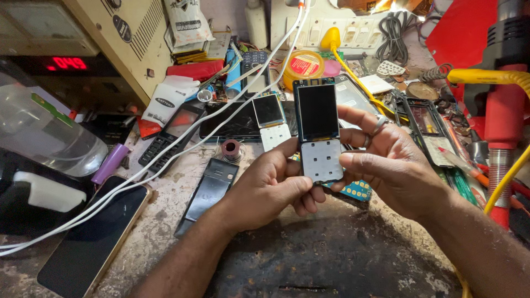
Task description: The person powers on a flip phone and navigates its recovery menu using the keypad. They then place the phone down, remove a battery, and use a soldering iron to work on a small circuit board component on the workbench.
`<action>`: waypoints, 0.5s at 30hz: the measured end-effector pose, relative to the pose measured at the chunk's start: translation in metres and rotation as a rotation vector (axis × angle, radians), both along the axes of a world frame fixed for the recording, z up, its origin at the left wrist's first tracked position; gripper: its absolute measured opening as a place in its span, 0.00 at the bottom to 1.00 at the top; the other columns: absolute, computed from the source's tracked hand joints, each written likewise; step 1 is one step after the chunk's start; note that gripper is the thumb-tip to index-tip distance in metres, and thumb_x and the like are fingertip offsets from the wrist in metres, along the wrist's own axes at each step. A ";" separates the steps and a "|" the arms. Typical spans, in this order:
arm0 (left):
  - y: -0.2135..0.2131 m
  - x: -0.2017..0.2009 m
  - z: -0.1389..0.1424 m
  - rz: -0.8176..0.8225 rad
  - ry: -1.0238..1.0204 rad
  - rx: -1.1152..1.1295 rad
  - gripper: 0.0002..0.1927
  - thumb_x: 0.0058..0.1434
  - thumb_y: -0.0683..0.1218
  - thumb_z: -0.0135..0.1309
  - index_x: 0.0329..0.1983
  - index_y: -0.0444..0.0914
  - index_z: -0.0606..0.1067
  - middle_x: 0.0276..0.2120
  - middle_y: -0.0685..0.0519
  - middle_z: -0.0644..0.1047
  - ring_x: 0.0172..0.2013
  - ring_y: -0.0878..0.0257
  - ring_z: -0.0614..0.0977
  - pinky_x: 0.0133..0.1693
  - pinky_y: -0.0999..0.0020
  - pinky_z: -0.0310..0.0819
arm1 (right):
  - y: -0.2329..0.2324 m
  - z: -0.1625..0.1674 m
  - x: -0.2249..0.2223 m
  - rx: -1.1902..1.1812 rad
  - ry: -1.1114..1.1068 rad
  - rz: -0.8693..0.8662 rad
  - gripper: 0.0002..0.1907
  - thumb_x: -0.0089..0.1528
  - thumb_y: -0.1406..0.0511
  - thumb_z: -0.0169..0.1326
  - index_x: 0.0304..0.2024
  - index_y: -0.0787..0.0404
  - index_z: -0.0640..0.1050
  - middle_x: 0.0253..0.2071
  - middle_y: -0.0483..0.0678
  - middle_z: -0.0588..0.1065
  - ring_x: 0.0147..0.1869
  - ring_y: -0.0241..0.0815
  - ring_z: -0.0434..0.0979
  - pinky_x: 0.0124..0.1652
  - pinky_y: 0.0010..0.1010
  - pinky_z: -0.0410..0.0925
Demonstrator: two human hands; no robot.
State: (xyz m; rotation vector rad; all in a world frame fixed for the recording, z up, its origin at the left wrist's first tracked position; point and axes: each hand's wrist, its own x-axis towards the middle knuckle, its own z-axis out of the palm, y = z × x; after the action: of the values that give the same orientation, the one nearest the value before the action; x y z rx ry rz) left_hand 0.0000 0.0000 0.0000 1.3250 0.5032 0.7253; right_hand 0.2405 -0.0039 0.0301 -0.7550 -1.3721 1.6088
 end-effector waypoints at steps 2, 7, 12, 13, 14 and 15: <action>0.000 0.001 0.001 -0.004 -0.005 -0.002 0.24 0.69 0.38 0.43 0.69 0.33 0.60 0.35 0.46 0.79 0.32 0.64 0.83 0.35 0.70 0.80 | 0.000 0.001 0.001 0.002 0.015 0.007 0.41 0.62 0.67 0.56 0.76 0.68 0.57 0.61 0.62 0.73 0.52 0.45 0.80 0.42 0.39 0.78; 0.000 0.000 0.002 -0.003 -0.021 0.001 0.24 0.69 0.37 0.42 0.68 0.33 0.60 0.35 0.47 0.79 0.32 0.64 0.82 0.34 0.70 0.80 | -0.001 0.002 -0.001 0.005 0.044 0.014 0.40 0.62 0.69 0.55 0.75 0.70 0.57 0.62 0.60 0.73 0.51 0.45 0.80 0.42 0.38 0.77; 0.000 0.001 0.003 -0.005 -0.021 -0.005 0.24 0.69 0.38 0.42 0.69 0.33 0.60 0.35 0.47 0.79 0.33 0.64 0.82 0.34 0.70 0.80 | -0.001 0.002 0.000 0.025 0.046 0.012 0.39 0.62 0.69 0.55 0.75 0.70 0.58 0.62 0.61 0.73 0.51 0.45 0.80 0.42 0.38 0.78; 0.000 0.000 0.003 -0.004 -0.019 -0.007 0.24 0.69 0.38 0.42 0.69 0.32 0.60 0.35 0.47 0.79 0.33 0.64 0.82 0.34 0.70 0.80 | 0.000 0.002 0.000 0.032 0.041 0.012 0.39 0.62 0.69 0.55 0.75 0.71 0.58 0.62 0.61 0.73 0.50 0.44 0.80 0.42 0.37 0.78; 0.000 0.000 0.003 -0.002 -0.016 -0.009 0.24 0.69 0.37 0.42 0.68 0.32 0.60 0.35 0.46 0.79 0.33 0.64 0.82 0.35 0.70 0.80 | 0.000 0.002 0.000 0.038 0.037 0.012 0.39 0.62 0.69 0.55 0.75 0.71 0.59 0.62 0.61 0.73 0.50 0.44 0.81 0.42 0.37 0.78; -0.001 0.000 0.003 0.001 -0.014 -0.012 0.23 0.69 0.37 0.42 0.68 0.31 0.61 0.35 0.46 0.79 0.33 0.64 0.83 0.35 0.69 0.80 | -0.001 0.002 0.000 0.043 0.034 0.013 0.38 0.62 0.69 0.55 0.74 0.72 0.59 0.62 0.61 0.73 0.49 0.44 0.81 0.43 0.36 0.78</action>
State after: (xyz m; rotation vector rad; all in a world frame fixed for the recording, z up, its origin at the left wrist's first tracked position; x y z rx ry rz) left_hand -0.0004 -0.0009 0.0032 1.3076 0.4966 0.7303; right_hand 0.2402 -0.0044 0.0319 -0.6921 -1.3851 1.5901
